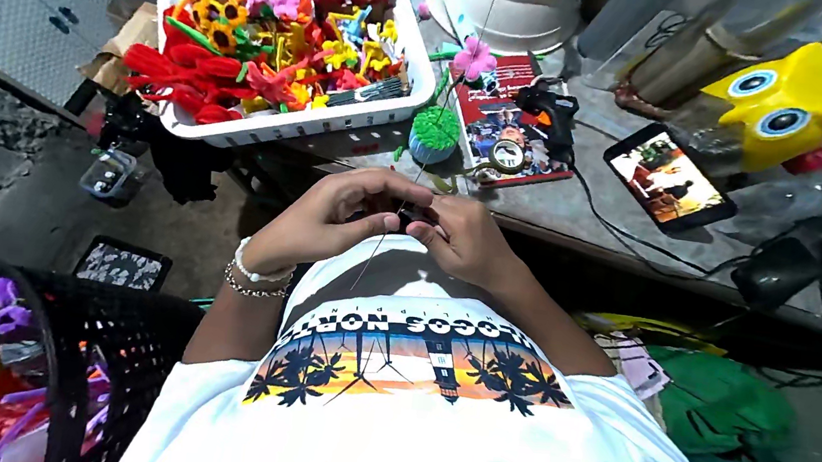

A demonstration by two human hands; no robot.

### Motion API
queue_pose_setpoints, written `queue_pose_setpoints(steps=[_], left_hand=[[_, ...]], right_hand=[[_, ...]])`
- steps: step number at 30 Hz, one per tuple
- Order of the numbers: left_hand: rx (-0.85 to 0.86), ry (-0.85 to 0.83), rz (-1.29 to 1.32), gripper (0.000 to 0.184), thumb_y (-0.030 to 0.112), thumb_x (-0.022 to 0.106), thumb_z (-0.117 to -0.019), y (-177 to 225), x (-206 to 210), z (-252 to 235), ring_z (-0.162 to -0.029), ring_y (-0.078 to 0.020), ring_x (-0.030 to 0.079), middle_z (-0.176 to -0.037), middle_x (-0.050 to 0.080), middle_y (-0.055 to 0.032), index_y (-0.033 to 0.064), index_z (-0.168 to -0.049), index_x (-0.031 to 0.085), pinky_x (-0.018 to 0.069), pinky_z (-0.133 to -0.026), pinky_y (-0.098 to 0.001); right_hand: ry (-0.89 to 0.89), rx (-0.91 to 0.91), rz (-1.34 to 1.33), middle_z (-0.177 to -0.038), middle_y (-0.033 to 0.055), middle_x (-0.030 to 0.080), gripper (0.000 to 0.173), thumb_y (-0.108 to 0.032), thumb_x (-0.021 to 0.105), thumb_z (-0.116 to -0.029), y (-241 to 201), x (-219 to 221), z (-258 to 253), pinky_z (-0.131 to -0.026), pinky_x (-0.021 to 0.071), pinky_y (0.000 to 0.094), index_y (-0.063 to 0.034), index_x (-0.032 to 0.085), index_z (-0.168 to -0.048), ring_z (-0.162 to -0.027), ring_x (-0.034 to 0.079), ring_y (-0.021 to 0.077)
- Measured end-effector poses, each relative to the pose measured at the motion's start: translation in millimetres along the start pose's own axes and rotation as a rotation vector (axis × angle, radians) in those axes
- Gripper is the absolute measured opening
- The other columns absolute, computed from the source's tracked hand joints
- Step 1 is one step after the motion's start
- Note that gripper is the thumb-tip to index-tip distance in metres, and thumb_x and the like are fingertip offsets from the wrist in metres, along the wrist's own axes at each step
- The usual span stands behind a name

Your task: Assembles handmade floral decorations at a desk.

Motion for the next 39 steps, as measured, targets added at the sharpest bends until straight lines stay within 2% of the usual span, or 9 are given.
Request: queue_pose_setpoints(steps=[4, 9, 13, 16, 20, 30, 35, 39], left_hand=[[-0.012, 0.051, 0.087, 0.034, -0.008, 0.057, -0.0954, 0.7, -7.6, 8.5, -0.098, -0.0125, 0.068, -0.125, 0.066, -0.0103, -0.0045, -0.129, 0.062, 0.0582, -0.085, -0.0235], [0.019, 0.031, 0.146, 0.032, -0.002, 0.056, -0.0988, 5.1, -9.6, 4.2, -0.106, -0.0119, 0.067, -0.128, 0.066, -0.0094, -0.0057, -0.130, 0.060, 0.0571, -0.090, -0.0236], [-0.005, 0.029, 0.234, 0.034, -0.006, 0.053, -0.0976, 2.3, -8.4, 12.0, -0.095, -0.0107, 0.066, -0.127, 0.065, -0.0104, -0.0044, -0.131, 0.061, 0.0573, -0.079, -0.0209], [-0.009, 0.015, 0.266, 0.035, -0.006, 0.053, -0.0980, 1.0, -7.2, 12.4, -0.095, -0.0114, 0.067, -0.127, 0.065, -0.0114, -0.0054, -0.132, 0.060, 0.0581, -0.081, -0.0215], [-0.016, 0.007, 0.296, 0.036, -0.006, 0.053, -0.0981, -0.4, -5.4, 11.5, -0.100, -0.0133, 0.068, -0.127, 0.065, -0.0120, -0.0061, -0.133, 0.059, 0.0587, -0.085, -0.0233], [-0.013, 0.004, 0.331, 0.034, -0.004, 0.054, -0.0990, -0.7, -2.8, 10.6, -0.091, -0.0095, 0.066, -0.125, 0.066, -0.0113, -0.0062, -0.133, 0.060, 0.0571, -0.078, -0.0200], [-0.013, 0.004, 0.325, 0.034, -0.002, 0.054, -0.0996, 1.1, -2.2, 9.3, -0.092, -0.0092, 0.066, -0.124, 0.067, -0.0108, -0.0055, -0.133, 0.060, 0.0571, -0.078, -0.0196], [-0.027, 0.000, 0.342, 0.034, -0.003, 0.054, -0.0994, 0.1, 0.0, 8.8, -0.094, -0.0106, 0.067, -0.125, 0.066, -0.0109, -0.0050, -0.133, 0.060, 0.0575, -0.080, -0.0209]], right_hand=[[-0.006, 0.020, -0.065, -0.070, 0.0038, 0.058, 0.053, -0.044, 0.041, -0.1089, 0.4, 0.2, -2.4, -0.058, 0.0487, 0.0298, -0.0027, 0.067, -0.087, -0.063, 0.057, 0.0122], [0.002, 0.018, -0.136, -0.068, 0.0019, 0.058, 0.050, -0.041, 0.043, -0.1090, -3.5, -1.6, -6.9, -0.057, 0.0483, 0.0252, -0.0027, 0.066, -0.086, -0.061, 0.056, 0.0077], [0.008, 0.013, -0.160, -0.070, 0.0021, 0.061, 0.049, -0.039, 0.046, -0.1083, -7.4, 0.0, -9.3, -0.060, 0.0501, 0.0226, -0.0005, 0.069, -0.090, -0.063, 0.058, 0.0054], [0.019, 0.004, -0.191, -0.069, 0.0013, 0.060, 0.049, -0.039, 0.046, -0.1084, -9.5, 0.4, -10.7, -0.059, 0.0491, 0.0207, -0.0006, 0.069, -0.088, -0.062, 0.056, 0.0036], [0.019, -0.004, -0.205, -0.067, 0.0006, 0.058, 0.049, -0.038, 0.046, -0.1083, -11.2, 1.3, -11.1, -0.056, 0.0464, 0.0205, -0.0023, 0.066, -0.082, -0.060, 0.054, 0.0035], [0.029, 0.003, -0.209, -0.062, -0.0015, 0.054, 0.048, -0.037, 0.048, -0.1077, -11.7, 0.6, -9.1, -0.051, 0.0428, 0.0197, -0.0024, 0.066, -0.080, -0.055, 0.050, 0.0020], [0.031, -0.004, -0.227, -0.062, -0.0014, 0.053, 0.048, -0.036, 0.048, -0.1079, -13.2, -0.4, -9.5, -0.052, 0.0423, 0.0197, -0.0025, 0.065, -0.079, -0.055, 0.049, 0.0020], [0.028, -0.011, -0.238, -0.065, -0.0003, 0.055, 0.048, -0.037, 0.047, -0.1080, -14.3, -0.3, -9.1, -0.054, 0.0453, 0.0206, -0.0018, 0.066, -0.082, -0.057, 0.051, 0.0028]])
Point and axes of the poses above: each hand's wrist, its own z-axis away from the middle knuckle, its own x-axis out of the palm, y = z × x, the point moved 9 cm from there along -z, towards the middle knuckle
